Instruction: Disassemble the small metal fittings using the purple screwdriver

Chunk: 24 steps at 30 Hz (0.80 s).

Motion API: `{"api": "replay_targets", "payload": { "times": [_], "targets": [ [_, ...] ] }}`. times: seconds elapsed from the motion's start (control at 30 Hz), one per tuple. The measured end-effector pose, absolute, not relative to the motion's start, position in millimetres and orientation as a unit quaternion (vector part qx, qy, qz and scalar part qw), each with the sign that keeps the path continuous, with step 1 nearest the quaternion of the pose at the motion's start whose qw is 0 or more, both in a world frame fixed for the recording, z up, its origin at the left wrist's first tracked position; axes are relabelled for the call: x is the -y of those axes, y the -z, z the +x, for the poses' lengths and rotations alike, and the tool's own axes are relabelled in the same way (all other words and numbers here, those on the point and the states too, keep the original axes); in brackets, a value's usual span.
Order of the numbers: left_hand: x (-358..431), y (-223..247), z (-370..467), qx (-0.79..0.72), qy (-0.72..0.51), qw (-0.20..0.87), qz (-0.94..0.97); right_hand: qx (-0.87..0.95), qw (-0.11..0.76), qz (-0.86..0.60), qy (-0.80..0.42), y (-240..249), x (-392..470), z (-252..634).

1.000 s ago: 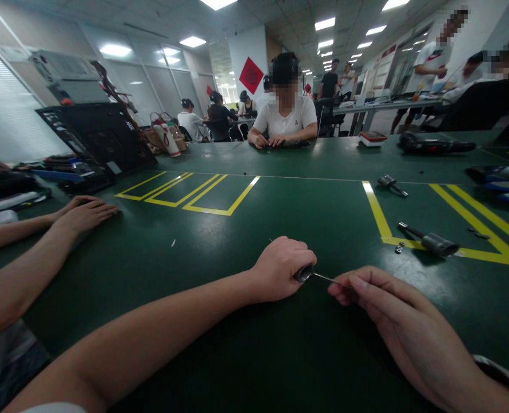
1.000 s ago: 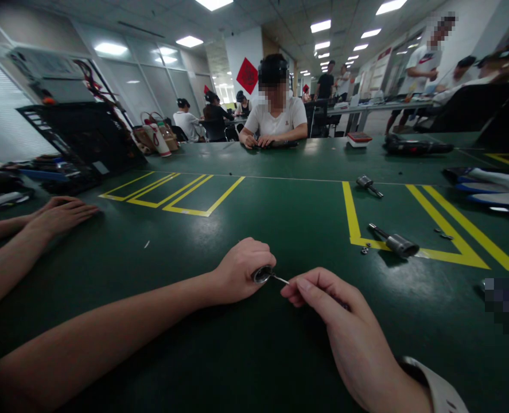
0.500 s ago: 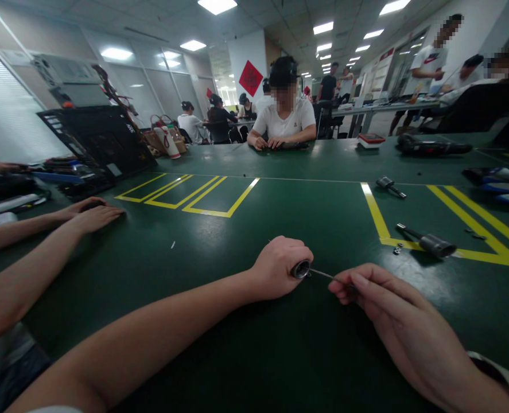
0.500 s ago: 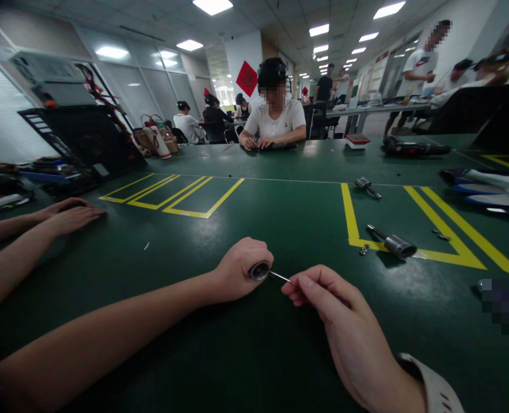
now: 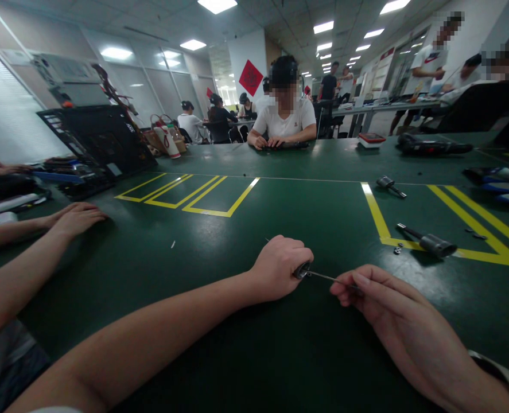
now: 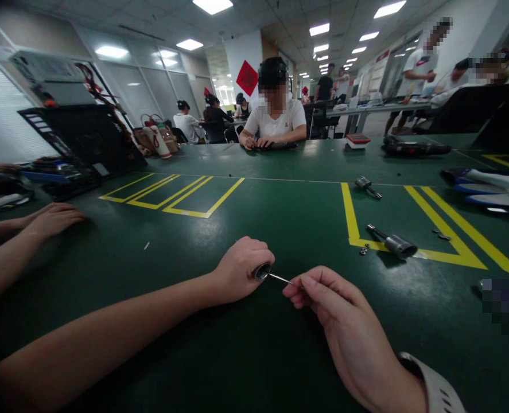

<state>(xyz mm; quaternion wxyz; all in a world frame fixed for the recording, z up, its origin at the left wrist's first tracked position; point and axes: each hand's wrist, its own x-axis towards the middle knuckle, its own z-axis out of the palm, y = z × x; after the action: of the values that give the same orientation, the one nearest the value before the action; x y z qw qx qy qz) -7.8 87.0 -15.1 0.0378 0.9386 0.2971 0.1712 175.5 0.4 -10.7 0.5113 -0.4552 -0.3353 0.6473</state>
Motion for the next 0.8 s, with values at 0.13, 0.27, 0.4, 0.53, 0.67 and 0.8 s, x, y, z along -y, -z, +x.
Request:
{"api": "replay_targets", "payload": {
  "times": [0.13,0.27,0.4,0.53,0.67,0.8],
  "targets": [
    [-86.7,14.3,-6.9,-0.316,-0.155,0.035,0.935,0.338,0.514,-0.465,-0.637,10.2,2.0,175.2],
    [-86.8,13.7,-7.0,-0.332,-0.147,0.036,0.931,0.35,0.521,-0.483,-0.61,9.6,3.6,175.4],
    [-86.7,14.0,-7.8,-0.343,-0.155,0.042,0.925,0.361,0.522,-0.506,-0.584,10.3,2.3,175.2],
    [-87.1,13.9,-8.7,-0.358,-0.161,0.064,0.918,0.368,0.518,-0.518,-0.572,11.1,1.4,175.2],
    [-88.9,15.5,-9.4,-0.373,-0.183,0.096,0.904,0.382,0.512,-0.536,-0.552,13.4,2.8,176.9],
    [-90.9,19.6,-9.8,-0.363,-0.23,0.118,0.895,0.413,0.494,-0.548,-0.534,17.5,2.9,178.7]
  ]
}}
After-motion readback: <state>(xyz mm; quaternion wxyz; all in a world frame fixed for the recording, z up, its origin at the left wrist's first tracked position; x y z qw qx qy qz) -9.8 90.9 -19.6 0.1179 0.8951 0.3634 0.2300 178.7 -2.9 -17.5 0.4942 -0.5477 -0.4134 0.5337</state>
